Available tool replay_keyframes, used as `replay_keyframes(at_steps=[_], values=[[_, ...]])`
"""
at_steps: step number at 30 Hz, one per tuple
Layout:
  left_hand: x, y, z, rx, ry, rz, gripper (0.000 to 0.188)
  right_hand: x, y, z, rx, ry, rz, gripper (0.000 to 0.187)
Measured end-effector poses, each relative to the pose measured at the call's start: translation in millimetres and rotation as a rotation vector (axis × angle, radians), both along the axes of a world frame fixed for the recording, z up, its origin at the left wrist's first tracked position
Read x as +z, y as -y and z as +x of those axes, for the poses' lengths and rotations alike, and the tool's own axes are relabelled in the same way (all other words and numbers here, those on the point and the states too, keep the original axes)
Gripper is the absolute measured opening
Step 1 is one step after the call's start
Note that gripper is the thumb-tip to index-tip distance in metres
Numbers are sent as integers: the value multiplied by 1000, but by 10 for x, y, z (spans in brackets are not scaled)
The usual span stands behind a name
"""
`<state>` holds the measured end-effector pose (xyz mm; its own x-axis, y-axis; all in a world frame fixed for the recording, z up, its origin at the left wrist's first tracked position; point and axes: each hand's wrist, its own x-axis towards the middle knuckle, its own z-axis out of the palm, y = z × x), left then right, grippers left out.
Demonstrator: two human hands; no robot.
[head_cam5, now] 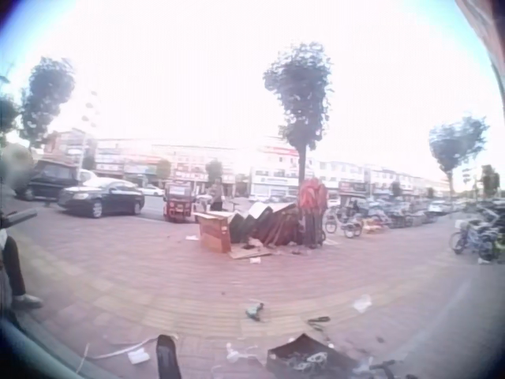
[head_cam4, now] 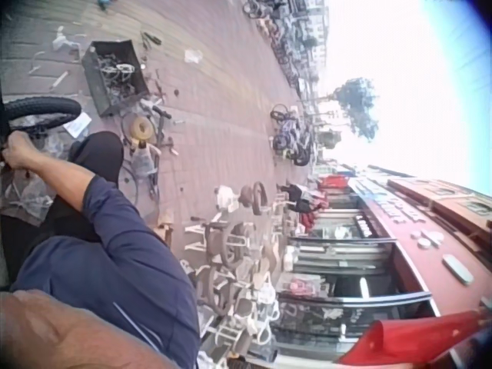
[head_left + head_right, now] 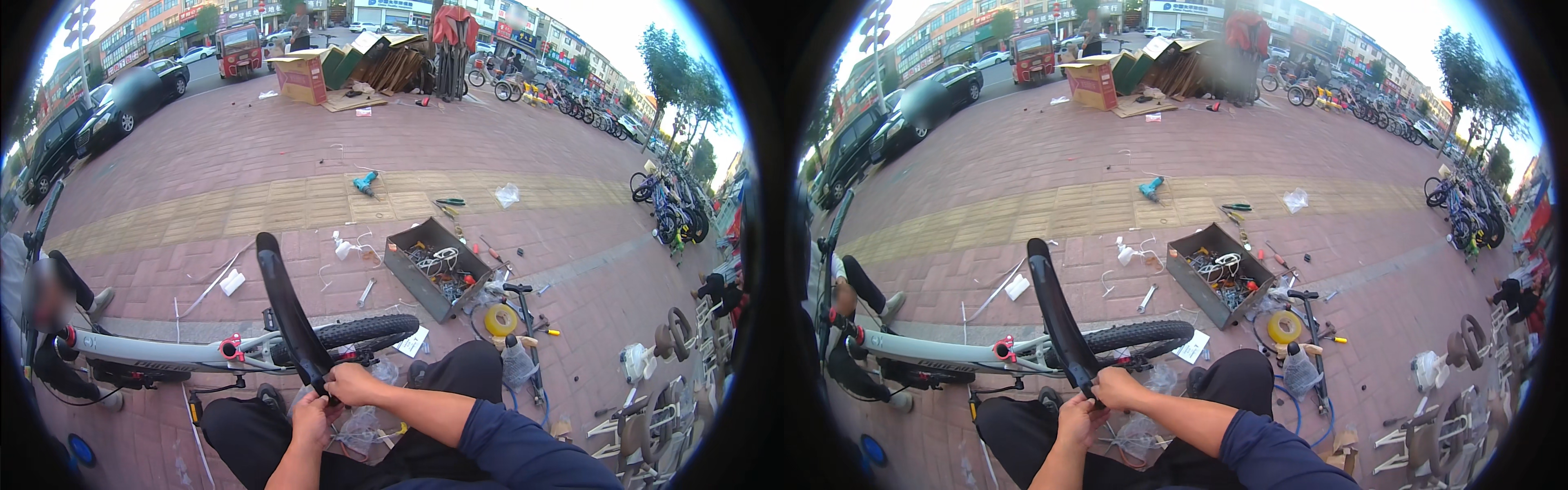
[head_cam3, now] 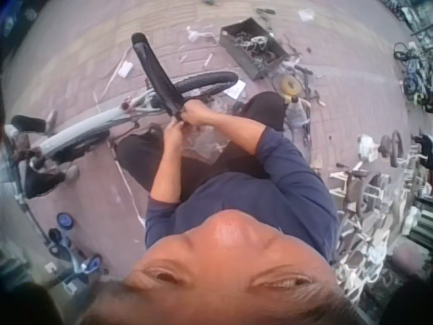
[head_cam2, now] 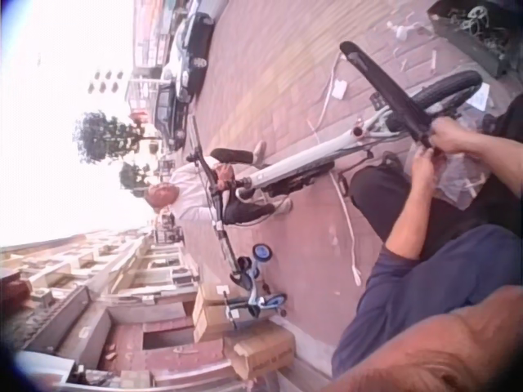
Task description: The person assembles a bicycle by attaching the rear wheel and securing it with a wrench, then installs the rear mudguard using a screwdriver. The bicycle is positioned upside down on the ground during the process.
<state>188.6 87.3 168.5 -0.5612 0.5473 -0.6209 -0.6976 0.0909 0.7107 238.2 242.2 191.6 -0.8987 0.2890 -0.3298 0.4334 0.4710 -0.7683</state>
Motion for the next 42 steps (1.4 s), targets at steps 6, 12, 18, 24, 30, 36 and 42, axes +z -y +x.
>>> replay_keyframes(at_steps=[6,12,18,24,30,36,42], values=[[-16,-34,-1,87,15,32,27,140,-82,-29,-141,-232,-224,25],[81,-83,-43,131,-184,65,34,323,-565,249,-228,-452,-1424,35],[326,34,-93,3,-96,137,34,432,-454,140,-302,-443,-752,27],[394,90,-78,-54,137,395,35,445,-280,37,-306,-441,-122,22],[300,133,-63,24,133,505,32,478,-156,32,-485,-561,7,21],[337,113,-53,100,35,534,28,605,-89,34,-522,-532,197,20],[345,121,-74,195,-10,457,14,506,-37,34,-458,-692,-283,16]])
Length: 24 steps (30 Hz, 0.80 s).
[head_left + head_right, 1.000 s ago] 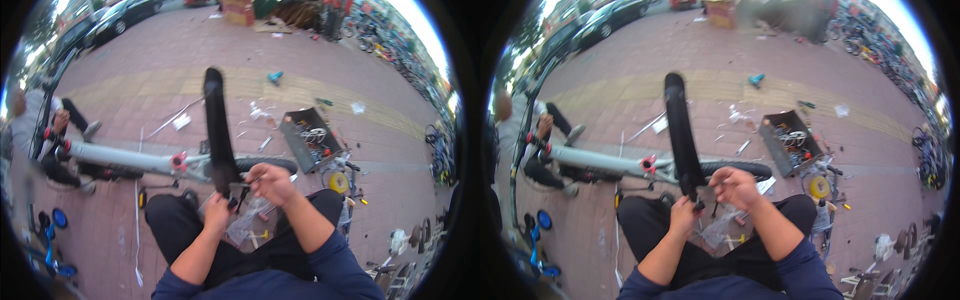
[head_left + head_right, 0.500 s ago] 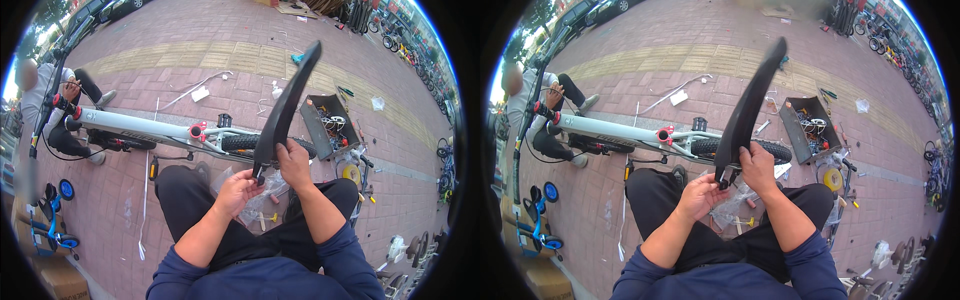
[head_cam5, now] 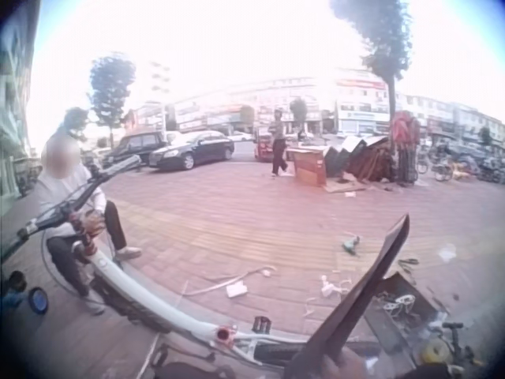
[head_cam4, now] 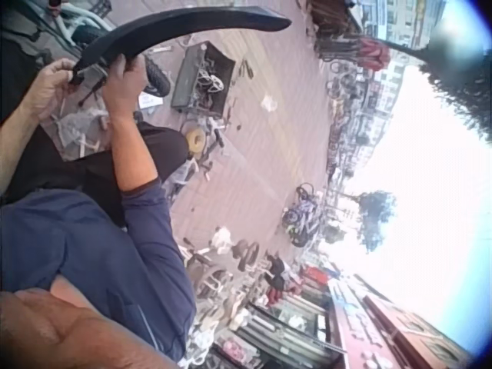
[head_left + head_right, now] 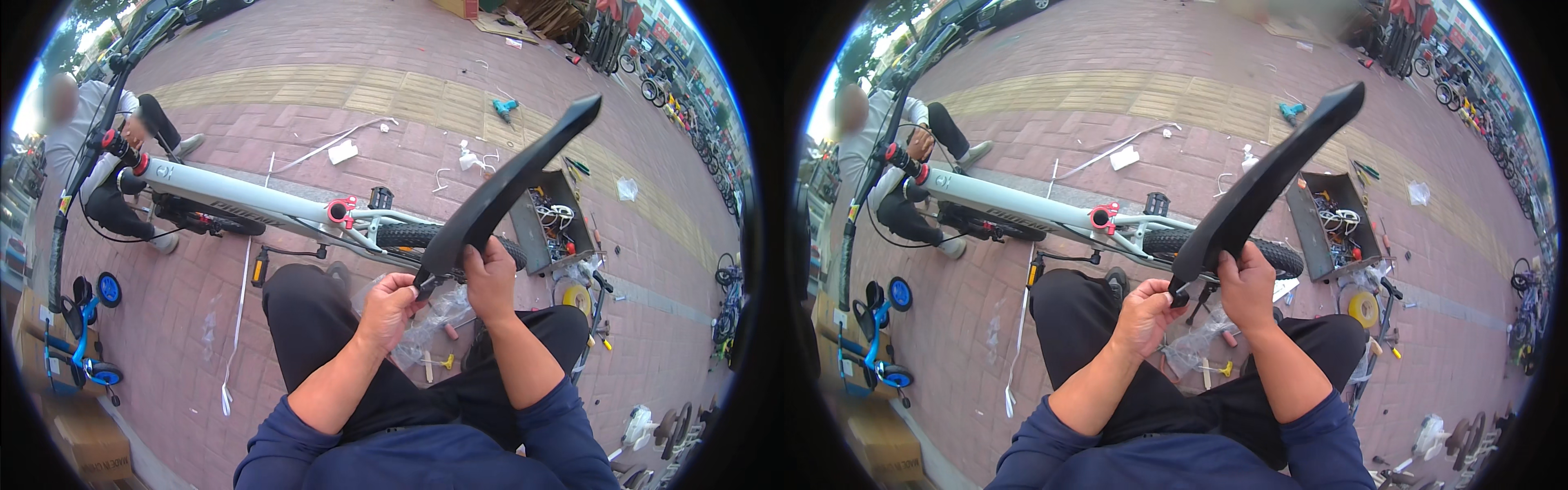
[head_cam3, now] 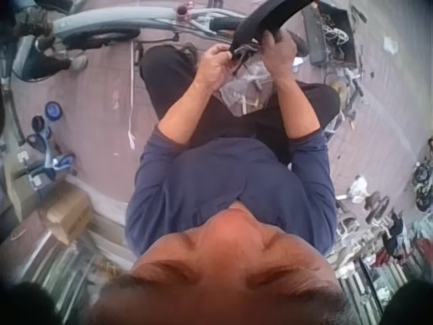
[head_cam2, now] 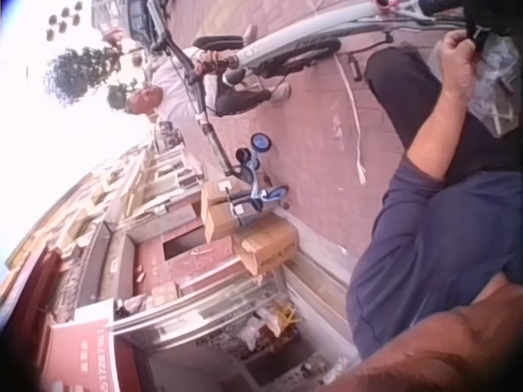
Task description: The person assembles a bicycle by attaching the rear wheel and securing it with a wrench, then installs the rear mudguard using a screwdriver. The bicycle is positioned upside down on the ground during the process.
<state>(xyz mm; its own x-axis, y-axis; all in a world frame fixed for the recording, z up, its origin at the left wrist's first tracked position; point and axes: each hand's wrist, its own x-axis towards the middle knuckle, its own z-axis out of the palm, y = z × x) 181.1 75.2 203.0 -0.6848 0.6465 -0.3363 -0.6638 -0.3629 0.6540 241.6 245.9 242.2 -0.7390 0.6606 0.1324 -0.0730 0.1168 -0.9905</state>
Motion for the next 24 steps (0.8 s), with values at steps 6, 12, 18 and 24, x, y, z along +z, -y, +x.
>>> replay_keyframes(at_steps=[6,12,18,24], values=[[-86,27,-28,41,19,-23,7,-22,-283,-8,-126,-173,-60,15],[-73,70,-133,108,-59,109,15,-107,-385,-16,-120,-113,-113,17],[-4,159,-221,215,-63,-38,8,-163,-285,10,-22,-69,-192,19],[-227,211,-491,392,124,-320,13,-226,-325,7,-12,21,-140,20]])
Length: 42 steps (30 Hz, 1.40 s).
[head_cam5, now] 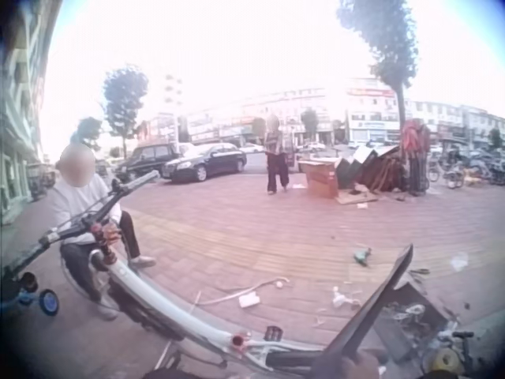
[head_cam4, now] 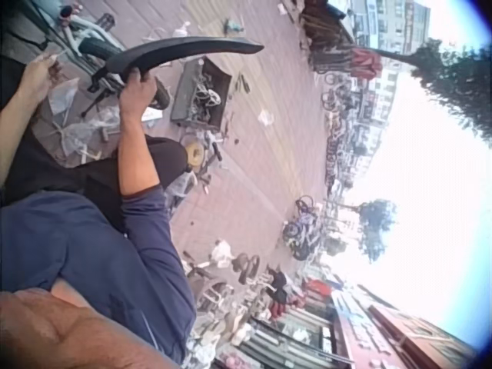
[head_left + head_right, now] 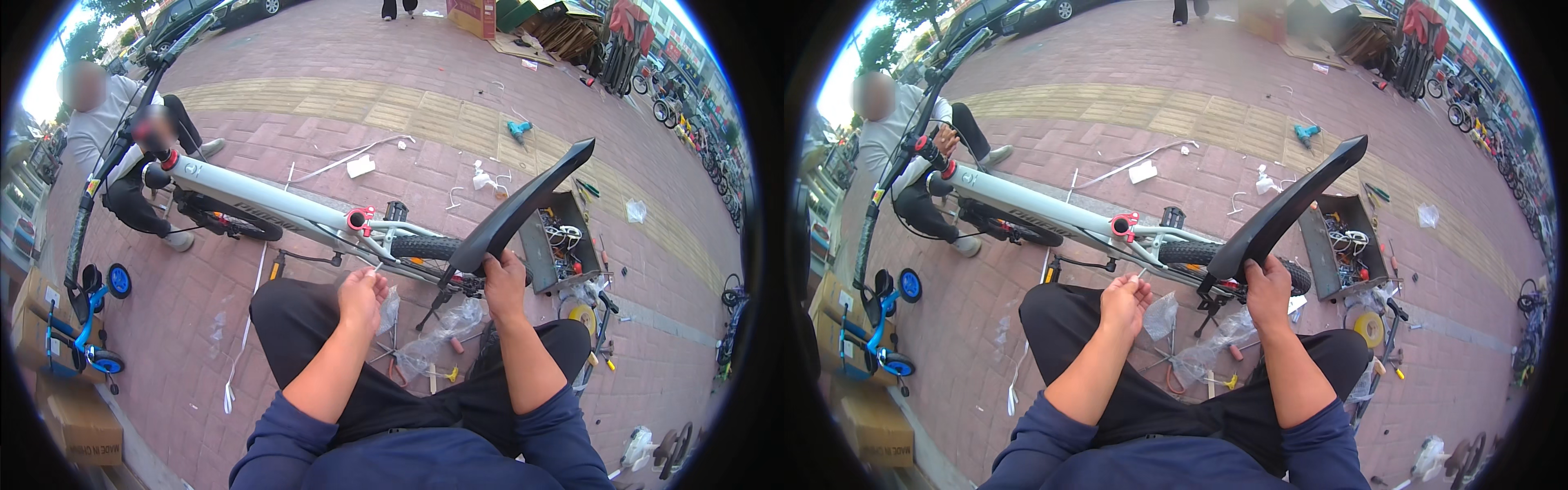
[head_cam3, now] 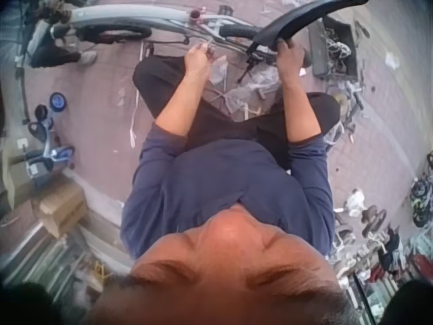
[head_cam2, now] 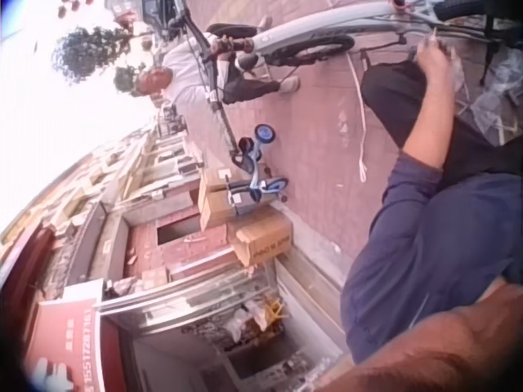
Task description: The person assembles a bicycle by attaching the rear wheel and securing it with a wrench, then installs the rear mudguard using a screwdriver. The bicycle is positioned upside down on the ground during the process.
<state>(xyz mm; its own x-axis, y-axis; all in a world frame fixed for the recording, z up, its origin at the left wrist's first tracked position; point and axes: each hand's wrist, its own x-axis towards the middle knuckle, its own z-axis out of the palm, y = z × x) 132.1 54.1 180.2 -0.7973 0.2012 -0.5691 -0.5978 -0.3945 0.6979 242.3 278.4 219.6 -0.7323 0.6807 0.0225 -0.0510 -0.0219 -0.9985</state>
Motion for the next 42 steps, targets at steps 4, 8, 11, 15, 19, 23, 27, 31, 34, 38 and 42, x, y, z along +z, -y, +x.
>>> replay_keyframes(at_steps=[4,8,11,15,19,23,27,31,34,38,42], values=[[-536,-27,-448,193,154,-63,14,-91,31,-108,4,8,-56,20],[-847,-140,-713,109,74,88,12,-28,31,-72,-21,60,-136,20],[-1102,-143,-869,-37,-32,240,15,122,136,-110,-16,52,-188,20],[-1132,-189,-903,-170,-107,298,18,85,99,-109,-16,97,-202,19],[-1008,-281,-802,-89,-45,237,16,60,74,-131,7,82,-211,19],[-1121,-138,-544,332,190,117,22,-78,57,-195,7,81,-160,20],[-296,-227,323,153,-97,155,27,-163,38,-228,-20,71,-65,20],[-310,-397,640,-233,-501,47,29,-252,104,-257,38,108,-93,20],[-219,-453,616,-477,-500,-129,29,-256,313,-300,65,97,-203,22],[-208,-475,542,-280,-159,132,31,-3,193,-113,183,146,-656,26],[-214,-475,481,-248,-99,145,32,22,112,54,212,173,-651,31]])
